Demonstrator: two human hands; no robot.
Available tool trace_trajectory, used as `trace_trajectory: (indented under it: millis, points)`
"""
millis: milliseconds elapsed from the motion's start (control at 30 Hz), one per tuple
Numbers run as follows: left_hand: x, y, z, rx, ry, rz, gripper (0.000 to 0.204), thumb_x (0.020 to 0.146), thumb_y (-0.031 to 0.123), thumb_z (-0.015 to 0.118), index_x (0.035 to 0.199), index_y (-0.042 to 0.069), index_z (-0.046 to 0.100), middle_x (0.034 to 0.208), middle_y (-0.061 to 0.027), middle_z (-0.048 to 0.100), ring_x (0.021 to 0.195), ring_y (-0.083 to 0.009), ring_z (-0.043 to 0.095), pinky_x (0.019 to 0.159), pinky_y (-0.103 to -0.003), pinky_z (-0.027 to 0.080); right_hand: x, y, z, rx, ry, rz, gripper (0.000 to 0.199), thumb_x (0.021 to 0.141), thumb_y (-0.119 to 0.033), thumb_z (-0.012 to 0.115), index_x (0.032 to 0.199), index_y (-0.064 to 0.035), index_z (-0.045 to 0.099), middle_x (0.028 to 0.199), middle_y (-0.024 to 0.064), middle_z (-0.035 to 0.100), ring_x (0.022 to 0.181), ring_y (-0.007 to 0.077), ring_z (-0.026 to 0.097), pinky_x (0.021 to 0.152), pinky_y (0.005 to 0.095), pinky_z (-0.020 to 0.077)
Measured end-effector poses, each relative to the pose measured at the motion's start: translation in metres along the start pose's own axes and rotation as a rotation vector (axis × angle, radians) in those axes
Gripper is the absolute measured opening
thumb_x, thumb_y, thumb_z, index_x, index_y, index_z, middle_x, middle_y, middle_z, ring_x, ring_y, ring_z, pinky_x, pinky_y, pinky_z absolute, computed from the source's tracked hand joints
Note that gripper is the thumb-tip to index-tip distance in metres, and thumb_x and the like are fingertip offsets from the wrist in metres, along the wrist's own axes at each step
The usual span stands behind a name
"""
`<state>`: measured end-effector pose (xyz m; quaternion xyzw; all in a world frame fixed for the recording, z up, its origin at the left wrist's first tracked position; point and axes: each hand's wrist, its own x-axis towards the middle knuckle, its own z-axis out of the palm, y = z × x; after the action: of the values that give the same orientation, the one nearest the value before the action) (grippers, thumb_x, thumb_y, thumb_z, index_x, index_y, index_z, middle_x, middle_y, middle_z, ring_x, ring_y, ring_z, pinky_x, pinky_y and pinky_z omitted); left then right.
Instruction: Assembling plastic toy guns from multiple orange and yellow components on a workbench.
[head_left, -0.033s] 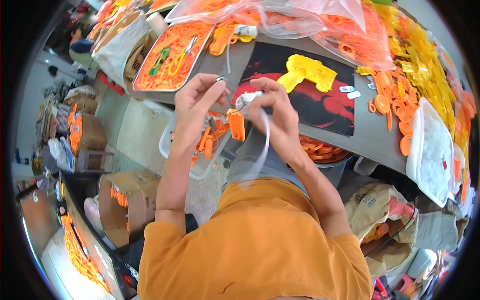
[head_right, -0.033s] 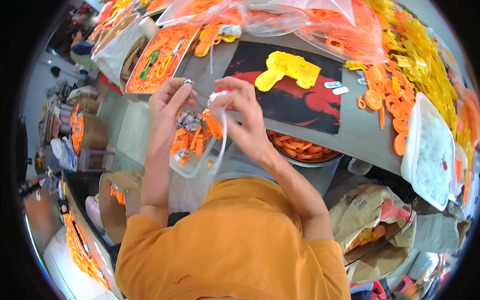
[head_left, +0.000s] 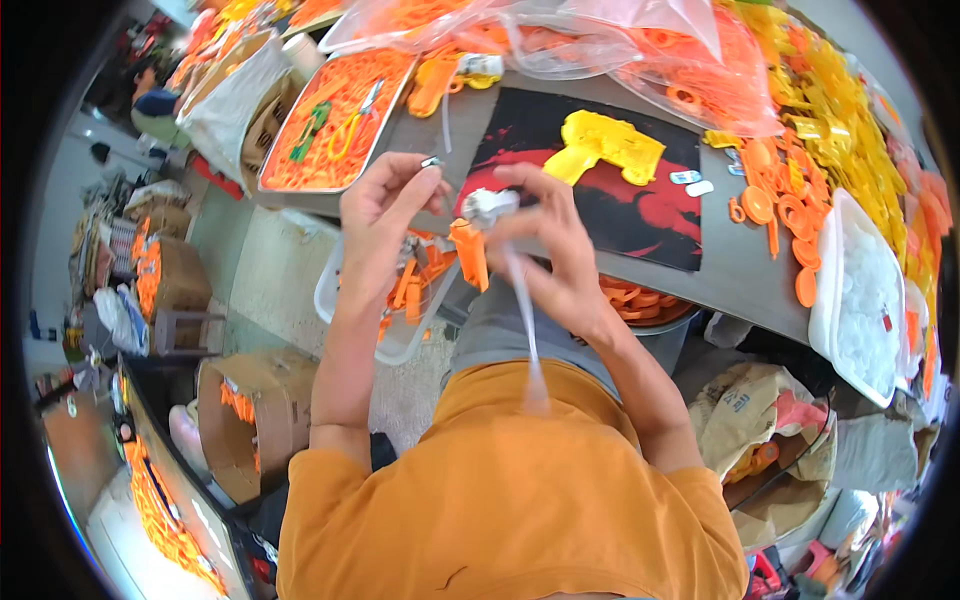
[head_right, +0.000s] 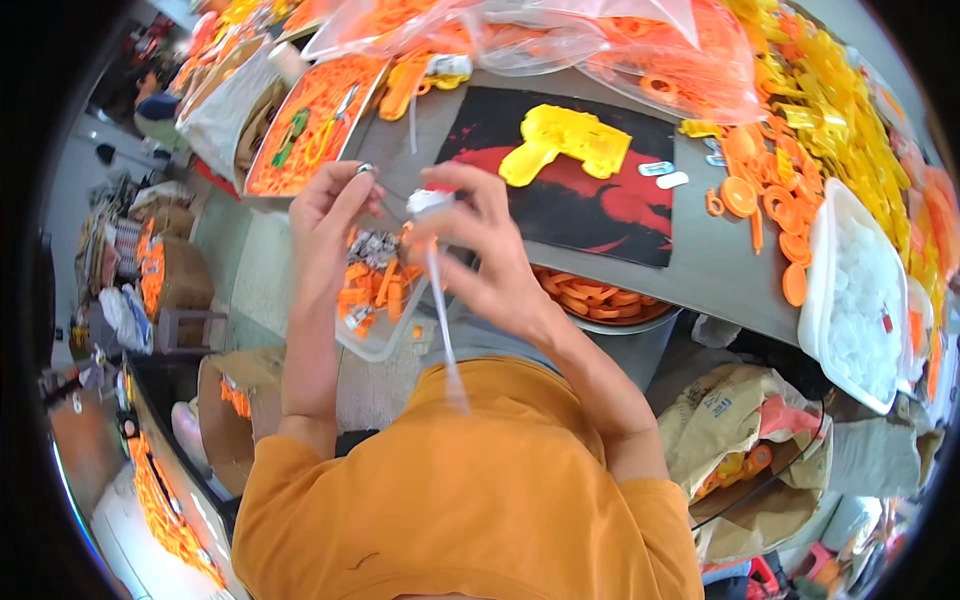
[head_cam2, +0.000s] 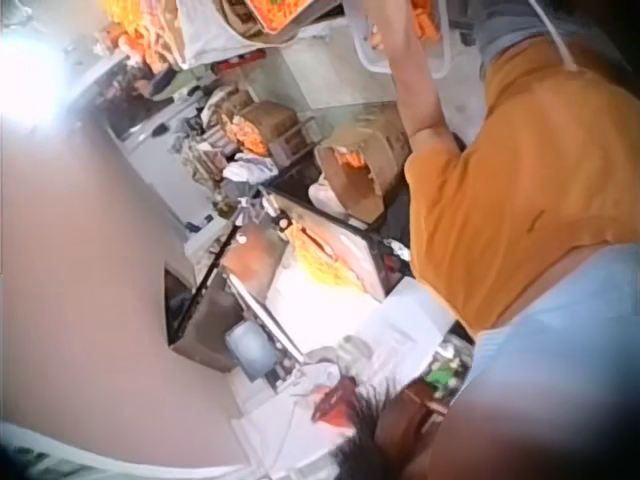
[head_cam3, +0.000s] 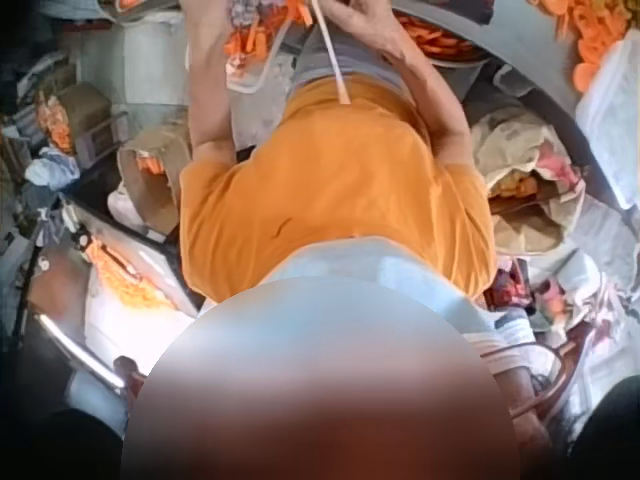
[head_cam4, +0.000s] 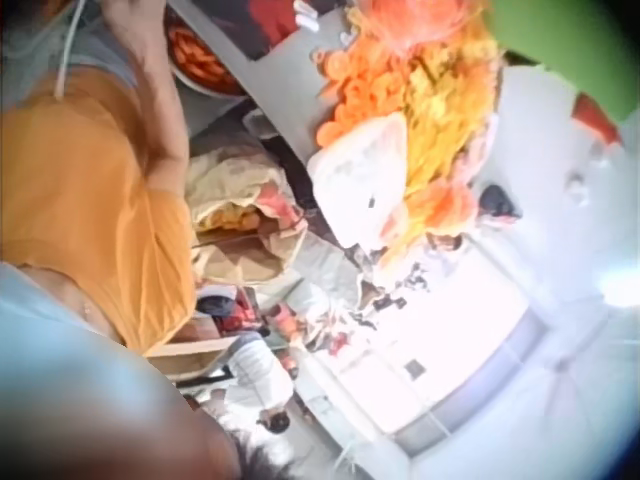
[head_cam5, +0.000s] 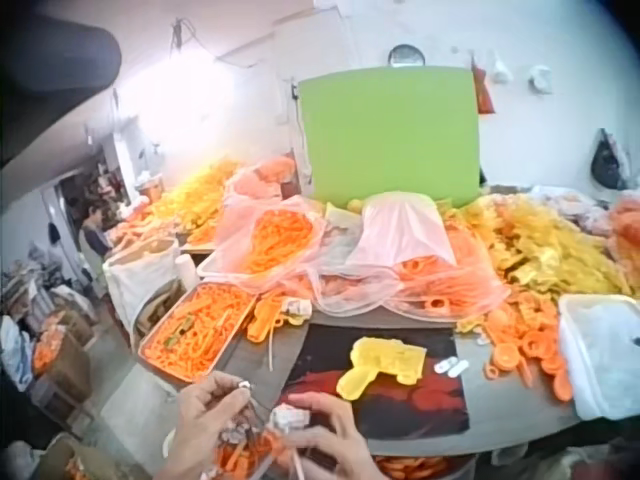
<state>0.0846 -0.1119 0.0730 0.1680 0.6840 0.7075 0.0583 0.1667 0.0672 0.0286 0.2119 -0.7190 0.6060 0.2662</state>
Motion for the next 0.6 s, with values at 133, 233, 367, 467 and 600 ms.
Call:
trace_trajectory:
  millis: [133, 233, 367, 467, 600]
  points:
    - [0.001, 0.008, 0.009, 0.111, -0.027, 0.059, 0.010, 0.089, 0.004, 0.065, 0.097, -0.002, 0.063, 0.085, -0.0052, 0.066, 0.075, -0.0094, 0.060, 0.073, -0.023, 0.049, -0.012, -0.027, -0.061, -0.518, -0.308, -0.059, 0.028, 0.072, 0.001, 0.068, 0.097, -0.0104, 0.070, 0.139, 0.0174, 0.046, 0.127, 0.0350, 0.043, 0.105, 0.0429, 0.0339]
    - [-0.009, 0.021, 0.027, 0.255, -0.124, 0.156, 0.007, 0.086, 0.001, 0.067, 0.091, -0.002, 0.064, 0.084, -0.0036, 0.066, 0.077, -0.0093, 0.060, 0.073, -0.024, 0.049, -0.009, -0.046, -0.090, -0.152, -0.085, 0.081, 0.027, 0.076, 0.012, 0.048, 0.094, -0.0017, 0.063, 0.129, 0.0219, 0.054, 0.117, 0.0327, 0.054, 0.101, 0.0442, 0.0409]
    - [0.001, 0.033, 0.053, 0.544, -0.287, 0.437, 0.017, 0.074, -0.002, 0.075, 0.087, 0.002, 0.066, 0.081, -0.0046, 0.065, 0.077, -0.0187, 0.061, 0.072, -0.030, 0.048, 0.007, -0.041, -0.082, -0.007, 0.716, -0.053, 0.023, 0.090, 0.003, 0.044, 0.113, -0.0021, 0.044, 0.129, 0.0228, 0.049, 0.108, 0.0286, 0.059, 0.097, 0.0426, 0.0476]
    - [0.004, 0.036, 0.070, 0.482, -0.340, 0.485, 0.022, 0.069, 0.000, 0.078, 0.088, 0.005, 0.068, 0.091, -0.0059, 0.062, 0.087, -0.0228, 0.058, 0.076, -0.032, 0.047, 0.018, -0.047, -0.070, 0.033, 0.232, 0.010, 0.039, 0.095, -0.011, 0.050, 0.131, -0.0022, 0.040, 0.131, 0.0201, 0.050, 0.117, 0.0295, 0.056, 0.100, 0.0438, 0.0445]
    - [0.014, 0.032, 0.086, 0.403, -0.333, 0.536, 0.020, 0.072, 0.005, 0.079, 0.090, 0.008, 0.070, 0.110, -0.0093, 0.053, 0.103, -0.0220, 0.051, 0.086, -0.034, 0.044, 0.015, -0.043, -0.068, 0.155, 0.017, 0.363, 0.036, 0.092, -0.010, 0.061, 0.123, 0.0049, 0.051, 0.113, 0.0149, 0.065, 0.096, 0.0167, 0.065, 0.083, 0.0303, 0.0492]
